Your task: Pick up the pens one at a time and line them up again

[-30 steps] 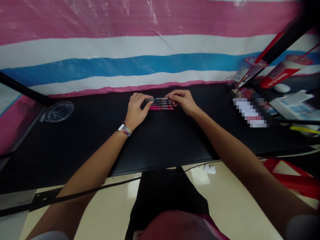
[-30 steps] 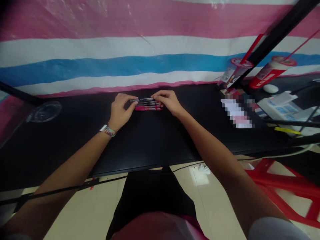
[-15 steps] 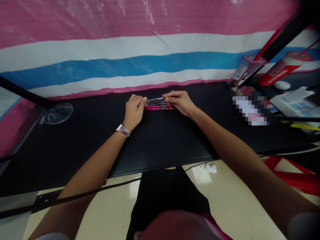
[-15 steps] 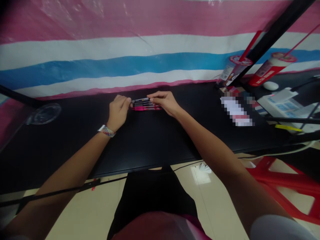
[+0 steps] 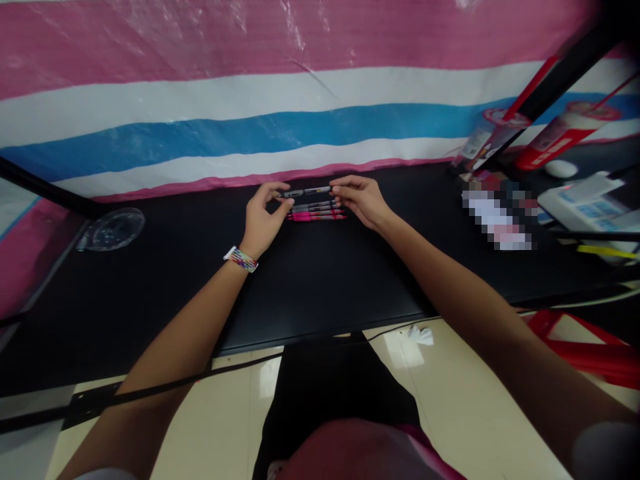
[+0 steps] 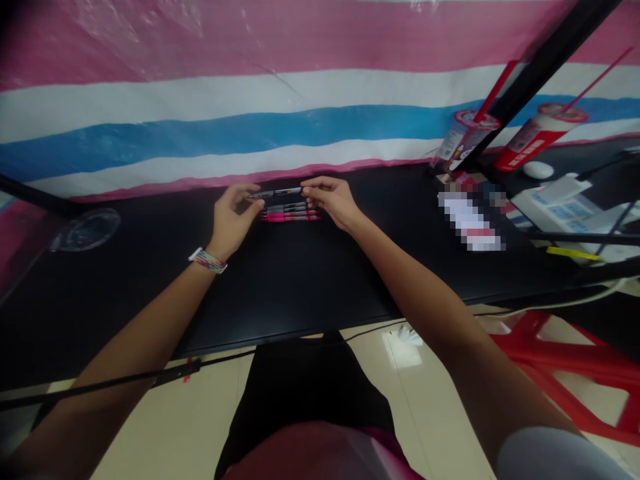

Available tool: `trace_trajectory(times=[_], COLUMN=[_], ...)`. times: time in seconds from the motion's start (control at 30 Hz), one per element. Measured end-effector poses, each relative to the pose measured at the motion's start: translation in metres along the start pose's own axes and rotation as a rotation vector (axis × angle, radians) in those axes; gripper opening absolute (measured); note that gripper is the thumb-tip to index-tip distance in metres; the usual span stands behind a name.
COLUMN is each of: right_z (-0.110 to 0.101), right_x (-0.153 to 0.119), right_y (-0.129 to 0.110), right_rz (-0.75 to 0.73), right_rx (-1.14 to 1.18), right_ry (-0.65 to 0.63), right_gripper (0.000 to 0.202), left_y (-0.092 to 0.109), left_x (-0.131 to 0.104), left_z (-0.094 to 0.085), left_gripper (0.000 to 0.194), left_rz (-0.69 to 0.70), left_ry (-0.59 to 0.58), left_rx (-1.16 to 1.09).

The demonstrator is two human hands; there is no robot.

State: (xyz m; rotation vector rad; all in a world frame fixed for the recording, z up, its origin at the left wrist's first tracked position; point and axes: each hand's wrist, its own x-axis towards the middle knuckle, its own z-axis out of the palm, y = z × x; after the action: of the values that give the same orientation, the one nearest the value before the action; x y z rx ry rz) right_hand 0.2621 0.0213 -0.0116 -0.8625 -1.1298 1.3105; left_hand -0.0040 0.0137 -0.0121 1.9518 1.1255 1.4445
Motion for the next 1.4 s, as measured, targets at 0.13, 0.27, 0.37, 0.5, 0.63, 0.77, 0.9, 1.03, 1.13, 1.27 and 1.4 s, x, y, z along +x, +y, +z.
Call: trace_trajectory(times=[0.13,0.27,0.37,0.5,0.63,0.77,0.9,1.03,1.13,1.27,1.4], right_z=[0.000,0.001,0.003,0.003,0.002,0.000,-0.002,-0.003,-0.003,-0.001,-0.001], right_x=[0.000,0.000,-0.001,-0.001,-0.001,0.001,0.003,0.005,0.005,0.002,0.000], right_y=[0.000,0.000,0.001,0.002,0.002,0.002,0.003,0.004,0.005,0.004,0.000], right_rz=[0.020,0.022,0.033,0.038,0.034,-0.004,-0.054,-0.082,-0.093,-0.075,-0.097], right_rx=[-0.003,0.012,0.014,-0.011,-0.026,-0.038,-0.103,-0.172,-0.166,-0.144,-0.139], right_ry=[0.006,0.031,0.033,0.049,0.073,0.089,0.143,0.188,0.184,0.054,0.046], right_gripper=[0.027,0.025,0.024,0.023,0.024,0.021,0.015,0.017,0.017,0.017,0.016], left_y=[-0.001,0.000,-0.003,-0.008,-0.008,-0.010,-0.017,-0.019,-0.015,-0.011,-0.010], left_x=[0.001,0.001,0.001,0.002,0.004,0.005,0.006,0.006,0.005,0.004,0.004], left_z=[0.000,-0.001,-0.001,0.000,-0.003,-0.006,-0.005,-0.006,-0.007,-0.007,-0.007], left_gripper=[0.046,0.039,0.051,0.033,0.038,0.051,0.036,0.025,0.027,0.042,0.022], left_rz=[-0.053,-0.052,-0.098,-0.048,-0.086,-0.088,-0.081,-0.089,-0.083,-0.042,-0.006], left_ry=[-0.016,0.008,0.007,0.046,0.042,0.093,0.123,0.118,0.112,-0.051,-0.075], left_rx=[-0.014,-0.015,-0.015,-0.079,-0.028,0.008,-0.012,0.018,0.062,0.131,0.138])
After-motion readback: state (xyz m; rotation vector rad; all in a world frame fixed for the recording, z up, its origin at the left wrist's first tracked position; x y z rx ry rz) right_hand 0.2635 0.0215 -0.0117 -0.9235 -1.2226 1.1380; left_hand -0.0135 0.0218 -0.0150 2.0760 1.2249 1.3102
